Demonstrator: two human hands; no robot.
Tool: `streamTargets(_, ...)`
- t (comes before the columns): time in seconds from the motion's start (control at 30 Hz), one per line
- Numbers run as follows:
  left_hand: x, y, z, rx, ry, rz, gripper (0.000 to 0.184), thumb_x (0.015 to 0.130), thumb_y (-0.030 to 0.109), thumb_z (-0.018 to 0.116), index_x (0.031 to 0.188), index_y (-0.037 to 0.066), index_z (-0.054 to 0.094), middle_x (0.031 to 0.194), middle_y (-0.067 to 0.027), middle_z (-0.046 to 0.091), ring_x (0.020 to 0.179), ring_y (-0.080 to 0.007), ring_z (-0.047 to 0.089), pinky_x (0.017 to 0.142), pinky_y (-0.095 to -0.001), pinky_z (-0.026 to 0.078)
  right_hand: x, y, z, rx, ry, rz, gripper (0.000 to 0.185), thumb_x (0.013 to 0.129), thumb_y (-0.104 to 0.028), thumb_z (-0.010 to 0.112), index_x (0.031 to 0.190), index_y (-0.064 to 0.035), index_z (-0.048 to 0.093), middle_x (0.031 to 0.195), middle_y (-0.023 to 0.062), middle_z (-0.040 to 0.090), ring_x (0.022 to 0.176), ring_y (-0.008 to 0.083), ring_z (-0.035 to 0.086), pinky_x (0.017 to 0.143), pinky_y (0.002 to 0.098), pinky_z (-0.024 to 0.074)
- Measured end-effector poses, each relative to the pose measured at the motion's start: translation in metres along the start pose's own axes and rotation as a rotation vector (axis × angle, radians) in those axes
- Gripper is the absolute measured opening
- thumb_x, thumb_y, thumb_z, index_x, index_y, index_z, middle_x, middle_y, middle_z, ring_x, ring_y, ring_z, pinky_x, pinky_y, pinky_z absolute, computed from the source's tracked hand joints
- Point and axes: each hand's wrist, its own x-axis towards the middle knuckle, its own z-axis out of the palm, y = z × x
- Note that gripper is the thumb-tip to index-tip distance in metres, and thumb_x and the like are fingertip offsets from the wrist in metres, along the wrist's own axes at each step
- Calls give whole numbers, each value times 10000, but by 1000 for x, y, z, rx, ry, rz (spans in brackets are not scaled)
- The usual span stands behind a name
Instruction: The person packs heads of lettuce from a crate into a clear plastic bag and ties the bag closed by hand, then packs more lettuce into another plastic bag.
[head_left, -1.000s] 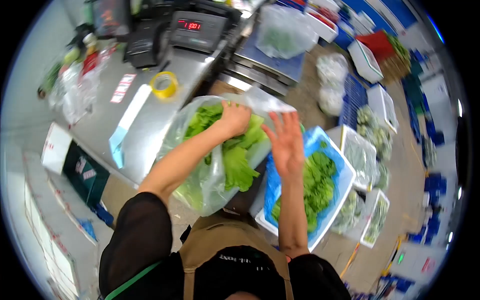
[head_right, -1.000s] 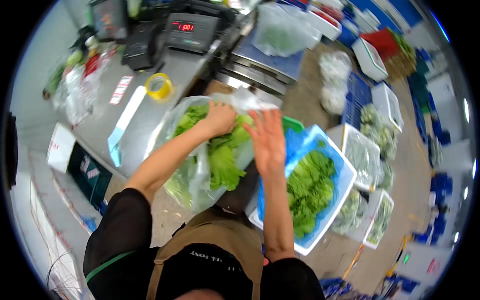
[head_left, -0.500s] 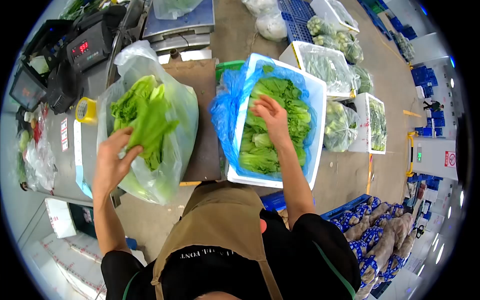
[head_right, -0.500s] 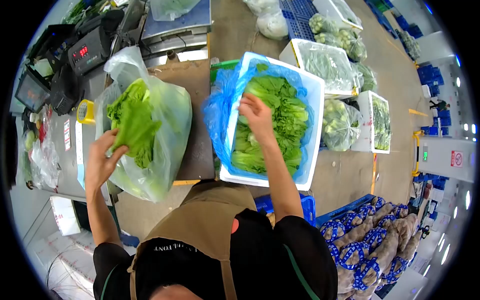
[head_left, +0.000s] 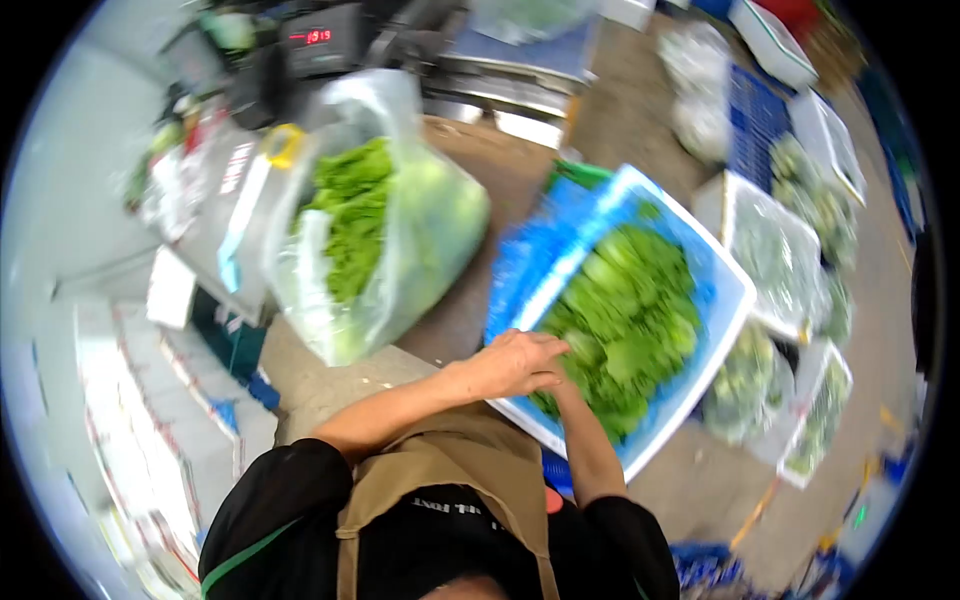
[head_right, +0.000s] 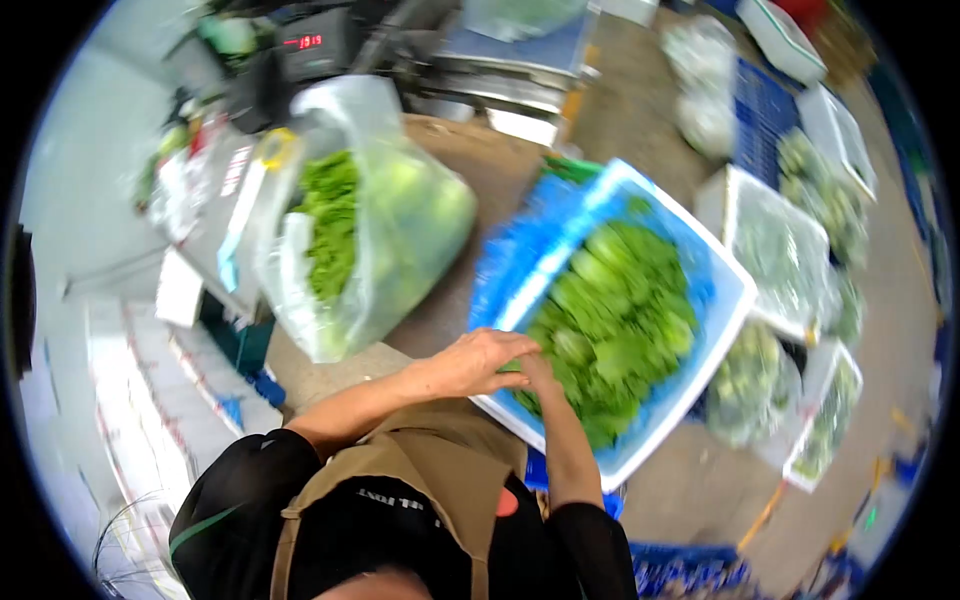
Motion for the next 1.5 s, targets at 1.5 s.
streamTargets(1.5, -24, -120, -6, -242, 409, 263, 234, 763, 181, 577, 930, 17, 578, 947, -207, 603, 937, -362, 564, 829, -452, 430, 180, -288, -195, 1653, 486, 234, 373, 910, -244, 489, 1179, 14, 509, 1187, 122, 562, 1049, 264, 561, 891, 432, 473)
